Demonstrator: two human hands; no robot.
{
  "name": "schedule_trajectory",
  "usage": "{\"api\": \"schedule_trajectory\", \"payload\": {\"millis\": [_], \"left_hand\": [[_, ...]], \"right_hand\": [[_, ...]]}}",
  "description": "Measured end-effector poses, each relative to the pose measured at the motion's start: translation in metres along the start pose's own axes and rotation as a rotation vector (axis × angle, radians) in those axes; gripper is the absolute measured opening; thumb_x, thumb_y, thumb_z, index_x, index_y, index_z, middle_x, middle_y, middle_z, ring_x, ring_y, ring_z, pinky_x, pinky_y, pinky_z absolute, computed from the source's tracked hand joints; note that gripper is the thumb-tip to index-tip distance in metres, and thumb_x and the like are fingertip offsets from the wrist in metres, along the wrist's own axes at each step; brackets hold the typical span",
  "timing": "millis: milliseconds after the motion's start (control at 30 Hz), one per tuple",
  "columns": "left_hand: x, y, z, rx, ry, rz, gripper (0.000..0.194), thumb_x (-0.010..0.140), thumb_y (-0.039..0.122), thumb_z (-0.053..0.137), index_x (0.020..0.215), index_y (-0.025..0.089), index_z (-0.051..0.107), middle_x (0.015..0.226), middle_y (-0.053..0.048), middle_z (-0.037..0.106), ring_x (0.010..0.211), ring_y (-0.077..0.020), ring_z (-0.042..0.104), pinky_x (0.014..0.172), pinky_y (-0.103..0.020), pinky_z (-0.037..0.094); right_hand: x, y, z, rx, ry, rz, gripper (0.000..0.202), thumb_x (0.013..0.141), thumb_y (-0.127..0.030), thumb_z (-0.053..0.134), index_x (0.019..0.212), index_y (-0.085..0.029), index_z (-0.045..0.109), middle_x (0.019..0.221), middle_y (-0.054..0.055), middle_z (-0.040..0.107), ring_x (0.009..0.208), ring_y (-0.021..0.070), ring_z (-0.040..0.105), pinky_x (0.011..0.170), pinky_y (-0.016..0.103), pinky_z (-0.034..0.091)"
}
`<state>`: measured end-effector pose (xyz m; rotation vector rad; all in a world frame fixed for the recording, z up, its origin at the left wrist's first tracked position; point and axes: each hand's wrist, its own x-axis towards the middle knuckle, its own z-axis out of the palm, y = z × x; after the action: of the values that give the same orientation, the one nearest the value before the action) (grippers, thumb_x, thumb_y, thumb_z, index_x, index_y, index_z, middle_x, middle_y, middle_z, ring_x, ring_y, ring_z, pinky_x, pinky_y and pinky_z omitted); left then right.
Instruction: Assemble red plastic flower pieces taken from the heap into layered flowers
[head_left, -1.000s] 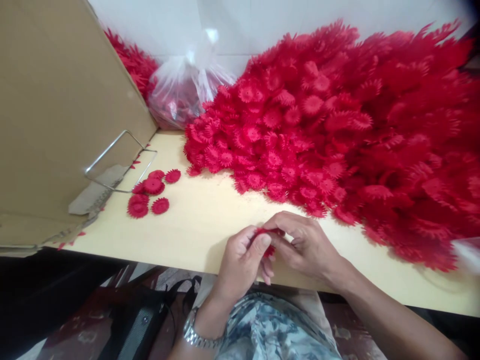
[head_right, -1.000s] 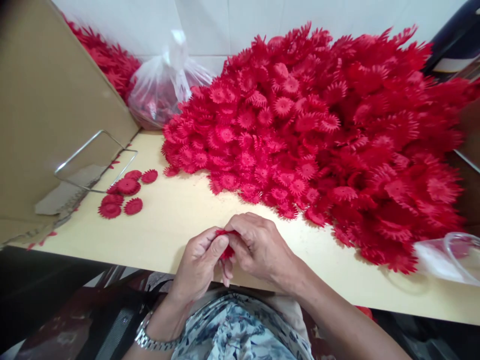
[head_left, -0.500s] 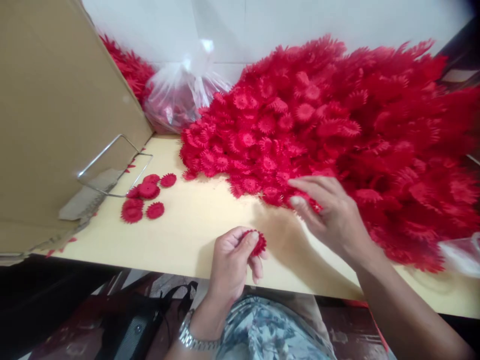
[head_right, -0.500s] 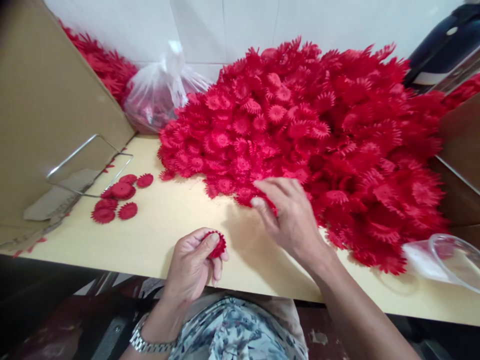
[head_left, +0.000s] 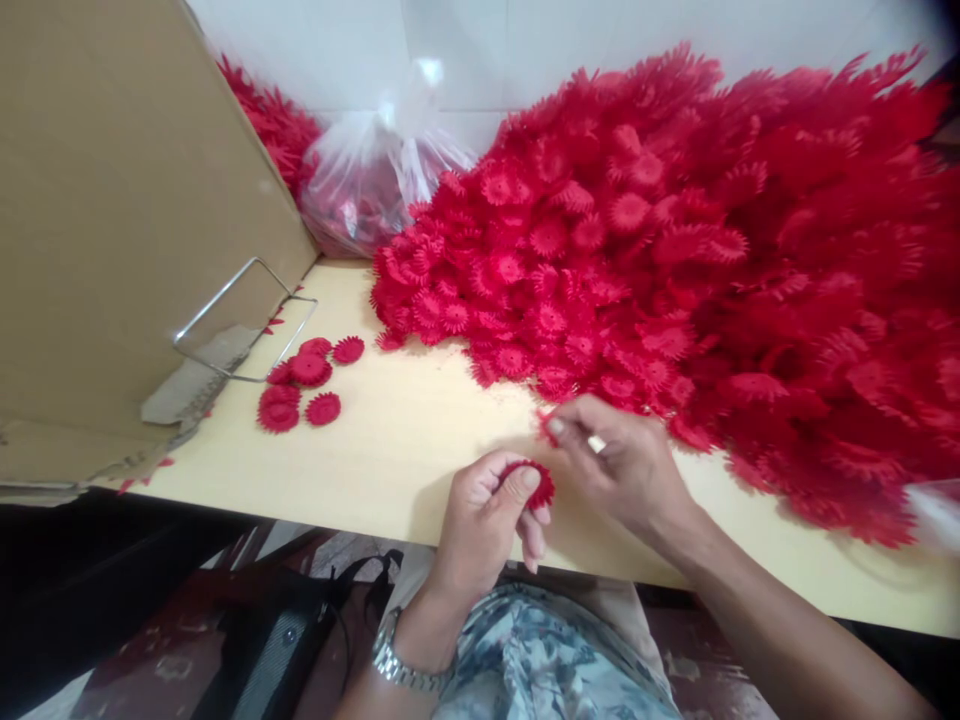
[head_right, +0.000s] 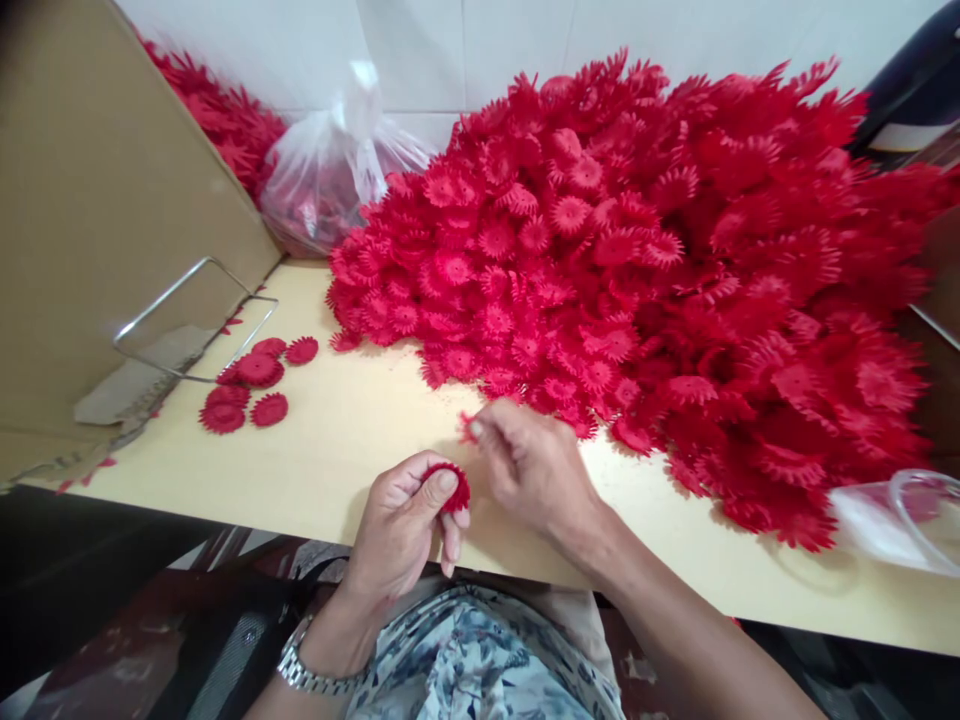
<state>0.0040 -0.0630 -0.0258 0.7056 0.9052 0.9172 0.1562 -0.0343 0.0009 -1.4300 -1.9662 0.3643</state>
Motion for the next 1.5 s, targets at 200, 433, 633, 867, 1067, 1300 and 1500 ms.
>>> {"api": "schedule_trajectory", "payload": {"millis": [200,433,633,867,1067,1300,1500], "left_hand": [[-0.001,0.010,0.000,-0.099,0.004,-0.052,0.017,0.077,0.028,0.063,0.078,0.012,0.058,0.071,-0.003,0.066,0.041,-0.0083,0.057,0.036,-0.019,0.048],[0.002,0.007,0.002,-0.013,0.118,-0.064,0.024,0.075,0.037,0.063,0.069,0.014,0.055,0.045,0.003,0.056,0.027,-0.0065,0.043,0.024,-0.014,0.031],[-0.002,0.006,0.001,0.114,0.157,-0.018,0.030,0.075,0.045,0.063,0.070,0.015,0.060,0.041,0.008,0.043,0.029,-0.0017,0.034,0.026,-0.010,0.024],[-0.001,0.006,-0.005,0.229,0.113,0.076,0.047,0.075,0.056,0.058,0.055,0.014,0.054,0.042,0.006,0.042,0.034,-0.0016,0.036,0.029,-0.012,0.024],[-0.005,0.004,-0.010,0.233,0.031,0.030,0.048,0.078,0.057,0.054,0.056,0.014,0.052,0.040,0.004,0.046,0.029,-0.0019,0.036,0.028,-0.012,0.023],[-0.004,0.013,-0.005,-0.053,-0.062,-0.097,0.029,0.072,0.039,0.068,0.069,0.013,0.057,0.059,-0.001,0.063,0.040,-0.0107,0.058,0.036,-0.022,0.049],[-0.002,0.016,-0.002,-0.040,0.076,-0.099,0.023,0.072,0.033,0.065,0.065,0.013,0.056,0.048,0.001,0.059,0.029,-0.0069,0.046,0.025,-0.015,0.034]], "right_hand": [[0.018,0.041,-0.028,-0.674,0.237,-0.030,0.027,0.088,-0.025,0.045,0.105,-0.016,0.064,0.105,0.014,0.064,0.094,0.0276,0.057,0.075,0.039,0.044],[0.002,0.002,-0.018,0.095,-0.189,-0.136,0.025,0.089,-0.032,0.051,0.106,-0.017,0.062,0.096,0.009,0.066,0.088,0.0184,0.061,0.073,0.029,0.050],[-0.002,-0.012,-0.006,0.384,-0.373,-0.025,0.018,0.084,-0.032,0.060,0.093,-0.017,0.063,0.084,0.004,0.064,0.076,0.0134,0.059,0.067,0.024,0.047],[-0.007,-0.016,-0.002,0.390,-0.393,-0.059,0.012,0.084,-0.027,0.059,0.086,-0.016,0.062,0.079,0.003,0.061,0.073,0.0125,0.057,0.065,0.023,0.043],[-0.010,-0.016,0.005,0.429,-0.235,0.069,0.033,0.091,-0.028,0.044,0.062,-0.017,0.054,0.055,-0.001,0.053,0.051,0.0096,0.050,0.049,0.021,0.037],[0.007,0.043,-0.024,-0.454,0.129,0.100,0.021,0.084,-0.031,0.051,0.087,-0.015,0.064,0.070,0.007,0.060,0.065,0.0206,0.055,0.058,0.031,0.044],[0.005,0.047,-0.033,-0.632,0.173,-0.002,0.034,0.086,-0.027,0.048,0.112,-0.009,0.063,0.093,0.017,0.064,0.083,0.0283,0.059,0.074,0.041,0.050]]}}
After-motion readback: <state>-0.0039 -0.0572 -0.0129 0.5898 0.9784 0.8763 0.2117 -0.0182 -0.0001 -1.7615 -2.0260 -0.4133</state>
